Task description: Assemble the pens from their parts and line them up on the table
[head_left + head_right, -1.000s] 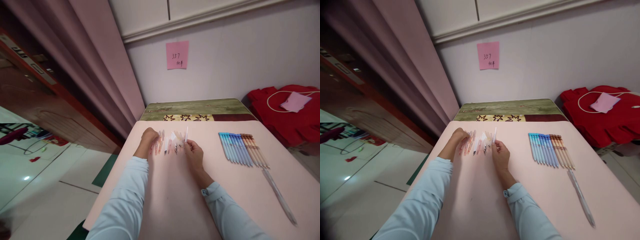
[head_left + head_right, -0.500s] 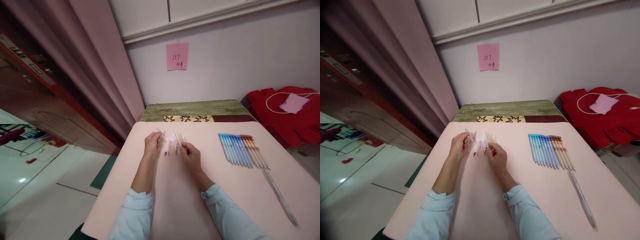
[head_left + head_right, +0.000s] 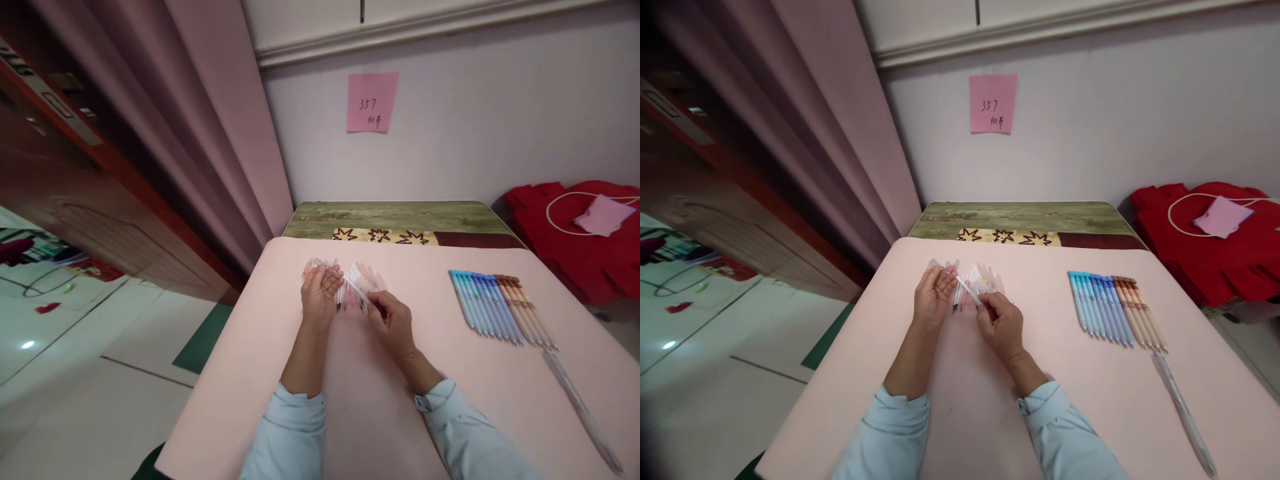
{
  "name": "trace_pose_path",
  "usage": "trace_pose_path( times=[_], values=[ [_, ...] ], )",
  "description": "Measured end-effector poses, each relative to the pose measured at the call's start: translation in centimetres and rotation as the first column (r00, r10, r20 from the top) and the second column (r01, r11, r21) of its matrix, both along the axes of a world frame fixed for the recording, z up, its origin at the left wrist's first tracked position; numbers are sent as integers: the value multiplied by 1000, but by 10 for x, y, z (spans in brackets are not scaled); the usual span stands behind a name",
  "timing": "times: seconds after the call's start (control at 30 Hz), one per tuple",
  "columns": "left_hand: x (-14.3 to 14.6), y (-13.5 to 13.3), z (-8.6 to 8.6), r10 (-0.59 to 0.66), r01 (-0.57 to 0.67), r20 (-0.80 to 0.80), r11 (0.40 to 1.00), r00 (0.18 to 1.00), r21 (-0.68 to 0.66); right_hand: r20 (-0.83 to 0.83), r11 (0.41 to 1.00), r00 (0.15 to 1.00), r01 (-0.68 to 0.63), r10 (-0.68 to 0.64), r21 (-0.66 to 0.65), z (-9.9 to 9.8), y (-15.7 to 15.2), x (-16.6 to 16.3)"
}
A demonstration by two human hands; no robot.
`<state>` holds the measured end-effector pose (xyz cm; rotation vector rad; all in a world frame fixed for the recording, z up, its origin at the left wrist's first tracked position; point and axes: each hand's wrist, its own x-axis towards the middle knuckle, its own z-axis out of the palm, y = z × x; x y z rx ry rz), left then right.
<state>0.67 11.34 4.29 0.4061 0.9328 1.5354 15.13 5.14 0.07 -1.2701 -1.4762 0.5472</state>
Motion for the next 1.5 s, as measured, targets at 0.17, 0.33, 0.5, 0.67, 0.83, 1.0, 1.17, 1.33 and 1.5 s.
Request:
trace_pose_path(
  times=[0.17, 0.33, 0.5, 0.67, 0.83, 1.0, 1.17, 1.33, 1.5],
  values=[
    [0, -3, -2, -9, 11, -58, 999, 998, 44, 25, 1000, 1000, -5, 6, -13, -1, -1, -1],
    [5, -8, -6, -40, 54, -135, 993, 990, 101, 20, 1000, 1000, 10, -10, -19, 0, -1, -4],
    [12, -11, -10, -77, 93, -137, 989, 988, 118, -203, 997, 978, 45, -56, -61, -2, 2, -6],
    [16, -12, -15, -110, 113, -41, 990, 993, 80, -336, 985, 929, 118, -154, -125, -3, 4, -6],
    [19, -14, -17, -134, 135, -22, 989, 991, 52, -312, 980, 930, 172, -194, -96, -3, 5, -5],
    [21, -14, -19, -104, 105, -30, 993, 994, 55, -291, 981, 937, 187, -192, -45, -3, 5, -5],
    [22, -15, -19, -128, 130, -33, 990, 991, 57, -307, 979, 930, 197, -201, -42, -3, 5, -4],
    [23, -15, -18, -141, 144, -47, 987, 989, 72, -341, 981, 920, 182, -196, -73, -4, 6, -4],
    [24, -16, -18, -151, 157, -69, 983, 986, 94, -313, 977, 927, 174, -205, -125, -3, 5, -2]
  ],
)
